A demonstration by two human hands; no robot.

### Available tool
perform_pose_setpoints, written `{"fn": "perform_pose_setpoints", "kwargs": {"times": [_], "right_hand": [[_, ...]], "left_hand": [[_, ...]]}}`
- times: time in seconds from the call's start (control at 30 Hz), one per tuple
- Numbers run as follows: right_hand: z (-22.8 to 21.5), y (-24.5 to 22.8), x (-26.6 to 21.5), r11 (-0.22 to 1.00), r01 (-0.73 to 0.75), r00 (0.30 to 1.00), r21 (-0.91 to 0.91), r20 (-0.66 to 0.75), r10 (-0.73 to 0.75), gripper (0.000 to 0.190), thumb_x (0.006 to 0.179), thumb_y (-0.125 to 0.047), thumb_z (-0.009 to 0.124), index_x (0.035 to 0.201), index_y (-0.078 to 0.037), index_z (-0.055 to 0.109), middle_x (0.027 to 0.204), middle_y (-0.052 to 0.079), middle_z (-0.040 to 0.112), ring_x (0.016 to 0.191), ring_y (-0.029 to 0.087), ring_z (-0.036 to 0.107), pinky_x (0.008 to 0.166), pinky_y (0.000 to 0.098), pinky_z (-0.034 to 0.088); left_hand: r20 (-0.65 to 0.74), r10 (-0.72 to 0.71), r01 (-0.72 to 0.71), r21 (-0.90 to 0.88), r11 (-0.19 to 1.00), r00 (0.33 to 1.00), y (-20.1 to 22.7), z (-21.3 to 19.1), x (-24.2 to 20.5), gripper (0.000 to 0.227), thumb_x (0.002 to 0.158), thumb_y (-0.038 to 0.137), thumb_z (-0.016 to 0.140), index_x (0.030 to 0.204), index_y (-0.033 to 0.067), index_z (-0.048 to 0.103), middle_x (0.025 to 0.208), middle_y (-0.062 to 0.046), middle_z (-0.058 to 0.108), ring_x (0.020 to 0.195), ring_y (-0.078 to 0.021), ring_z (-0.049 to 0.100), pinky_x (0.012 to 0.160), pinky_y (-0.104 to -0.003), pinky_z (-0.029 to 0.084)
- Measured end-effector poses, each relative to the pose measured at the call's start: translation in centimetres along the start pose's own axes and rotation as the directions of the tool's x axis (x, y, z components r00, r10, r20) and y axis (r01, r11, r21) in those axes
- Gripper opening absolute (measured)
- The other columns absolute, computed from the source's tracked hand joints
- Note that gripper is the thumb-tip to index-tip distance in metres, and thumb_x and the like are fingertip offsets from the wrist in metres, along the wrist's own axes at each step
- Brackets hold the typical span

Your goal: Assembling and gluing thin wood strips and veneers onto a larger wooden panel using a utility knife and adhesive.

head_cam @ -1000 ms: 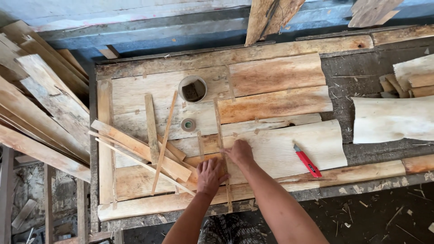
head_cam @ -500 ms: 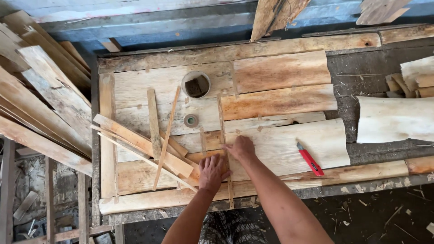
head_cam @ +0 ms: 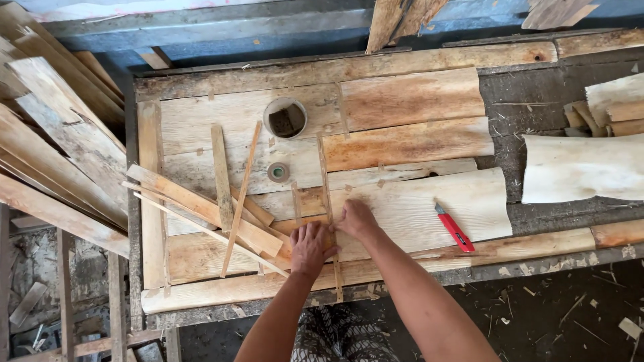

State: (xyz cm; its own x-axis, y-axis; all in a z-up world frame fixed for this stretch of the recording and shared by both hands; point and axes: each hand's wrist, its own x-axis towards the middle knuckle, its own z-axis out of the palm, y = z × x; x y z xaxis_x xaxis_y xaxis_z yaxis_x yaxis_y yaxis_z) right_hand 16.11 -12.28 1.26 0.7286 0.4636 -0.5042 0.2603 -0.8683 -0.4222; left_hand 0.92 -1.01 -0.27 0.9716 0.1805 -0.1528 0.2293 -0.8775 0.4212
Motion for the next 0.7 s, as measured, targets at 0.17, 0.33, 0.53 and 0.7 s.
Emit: {"fn": "perform_pose_setpoints", "kwargs": {"times": [0.17, 0.33, 0.53, 0.7], "right_hand": [[2.3, 0.6, 1.5, 0.991, 0.006, 1.0, -0.135, -0.018, -0.008, 0.07, 0.062, -0.031, 0.098, 0.11, 0.004, 0.06, 0.114, 0.022, 0.064, 0.112, 0.035, 0.061, 0.1, 0.042, 0.049], [3.9, 1.7, 2.0, 0.988, 0.003, 0.999, -0.154, -0.046, -0.01, 0.071, 0.067, -0.026, 0.094, 0.118, 0.006, 0.057, 0.122, 0.025, 0.062, 0.12, 0.038, 0.059, 0.107, 0.0434, 0.047], [3.6, 1.4, 1.2, 0.988, 0.035, 0.994, -0.154, -0.102, -0.051, 0.062, 0.074, -0.018, 0.089, 0.121, 0.005, 0.057, 0.123, 0.026, 0.061, 0.12, 0.039, 0.059, 0.107, 0.0452, 0.047], [2.5, 0.2, 0.4, 0.992, -0.007, 0.999, -0.127, -0.045, 0.001, 0.079, 0.069, -0.028, 0.095, 0.126, 0.006, 0.052, 0.127, 0.025, 0.058, 0.125, 0.037, 0.055, 0.111, 0.0431, 0.043]], "left_hand": [[-0.017, -0.009, 0.008, -0.039, 0.999, 1.0, 0.0, -0.6, 0.2, 0.074, 0.078, 0.062, 0.073, 0.135, 0.0176, 0.056, 0.133, -0.006, 0.052, 0.13, -0.028, 0.044, 0.113, -0.05, 0.026], [0.042, -0.021, 0.023, -0.04, 0.999, 0.999, 0.4, -1.5, 0.3, 0.068, 0.081, 0.06, 0.073, 0.133, 0.0191, 0.057, 0.131, -0.006, 0.053, 0.129, -0.0276, 0.046, 0.112, -0.049, 0.029], [-0.019, 0.016, -0.018, -0.093, 0.996, 1.0, -0.1, -1.2, 0.2, 0.068, 0.077, 0.056, 0.078, 0.131, 0.0192, 0.059, 0.13, -0.006, 0.054, 0.126, -0.028, 0.047, 0.108, -0.048, 0.032], [0.04, -0.012, 0.015, -0.077, 0.997, 0.999, 0.7, -2.2, 0.3, 0.067, 0.078, 0.053, 0.079, 0.132, 0.0202, 0.058, 0.13, -0.006, 0.053, 0.128, -0.0274, 0.046, 0.11, -0.048, 0.032]]}}
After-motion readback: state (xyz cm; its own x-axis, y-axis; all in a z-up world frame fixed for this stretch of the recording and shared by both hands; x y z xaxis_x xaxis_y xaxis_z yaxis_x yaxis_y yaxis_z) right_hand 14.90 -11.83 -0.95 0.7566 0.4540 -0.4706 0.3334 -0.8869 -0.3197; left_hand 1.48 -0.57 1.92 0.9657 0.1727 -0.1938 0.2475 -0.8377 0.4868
